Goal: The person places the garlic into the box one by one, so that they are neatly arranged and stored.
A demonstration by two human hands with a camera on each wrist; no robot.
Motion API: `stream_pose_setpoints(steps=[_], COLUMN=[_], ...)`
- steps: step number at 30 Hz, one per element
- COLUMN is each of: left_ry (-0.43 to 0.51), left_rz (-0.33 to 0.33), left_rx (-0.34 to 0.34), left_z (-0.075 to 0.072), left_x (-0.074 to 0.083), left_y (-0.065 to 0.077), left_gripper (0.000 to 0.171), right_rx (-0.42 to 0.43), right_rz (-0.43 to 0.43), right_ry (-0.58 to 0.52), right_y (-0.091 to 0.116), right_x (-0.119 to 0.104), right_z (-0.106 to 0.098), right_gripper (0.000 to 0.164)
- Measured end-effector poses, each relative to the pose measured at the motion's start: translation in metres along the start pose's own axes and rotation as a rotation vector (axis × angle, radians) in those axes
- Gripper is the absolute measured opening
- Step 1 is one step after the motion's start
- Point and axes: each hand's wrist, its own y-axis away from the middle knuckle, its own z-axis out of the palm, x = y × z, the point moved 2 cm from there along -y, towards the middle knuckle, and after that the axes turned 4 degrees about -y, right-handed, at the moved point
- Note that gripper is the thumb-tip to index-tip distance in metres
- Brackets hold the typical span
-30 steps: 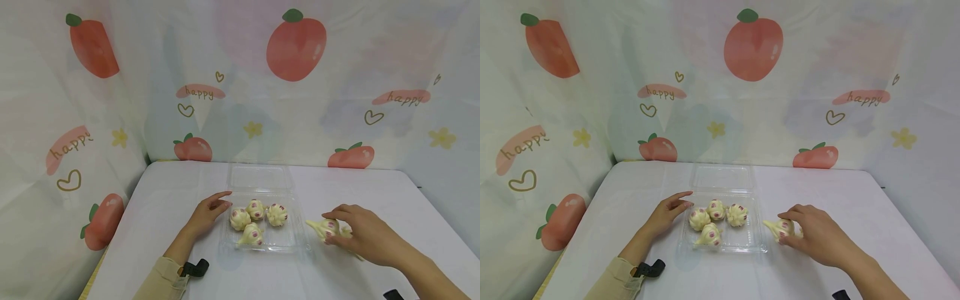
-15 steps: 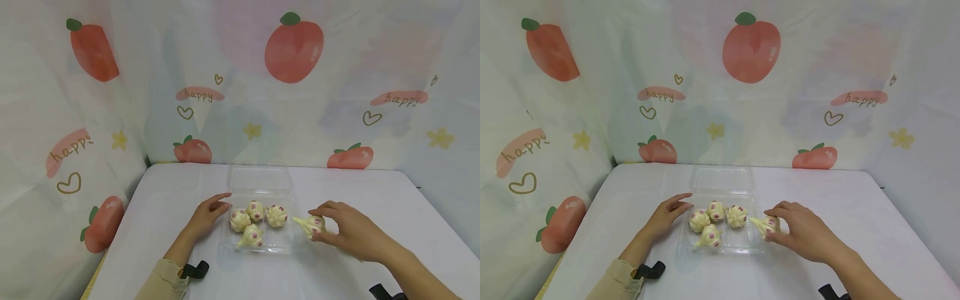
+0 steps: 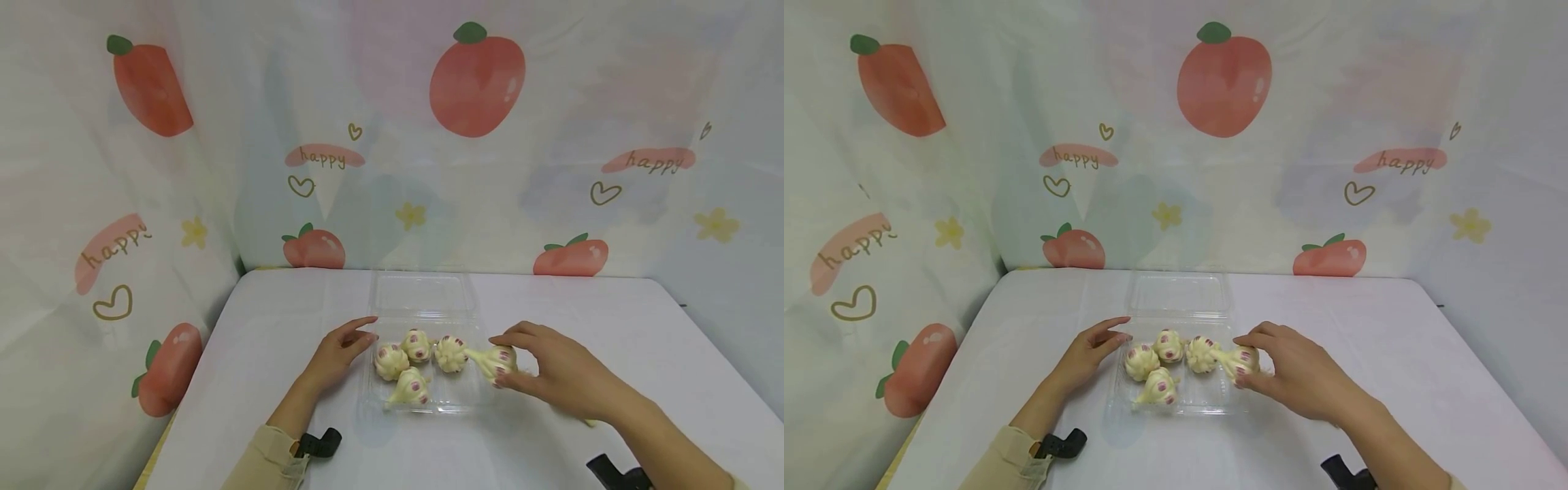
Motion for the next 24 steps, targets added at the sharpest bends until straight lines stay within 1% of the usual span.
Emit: stream_pose_setpoints(steps=[10, 24], left_ry=[-0.009, 0.01], left_rz=[-0.007, -0.008], left_rx=[0.008, 0.005], left_z=[0.0, 0.0], left_x=[0.001, 0.001], left_y=[0.001, 0.001], left_gripper=[0.045, 0.045], right_rx=[-0.022, -0.037], right_rz=[0.01, -0.01], right_ry=[-0.035, -0.101], right_y=[-0.009, -0.02], right_x=[-0.009, -0.016], right_z=[0.005, 0.012], right_gripper=[0.049, 0.049])
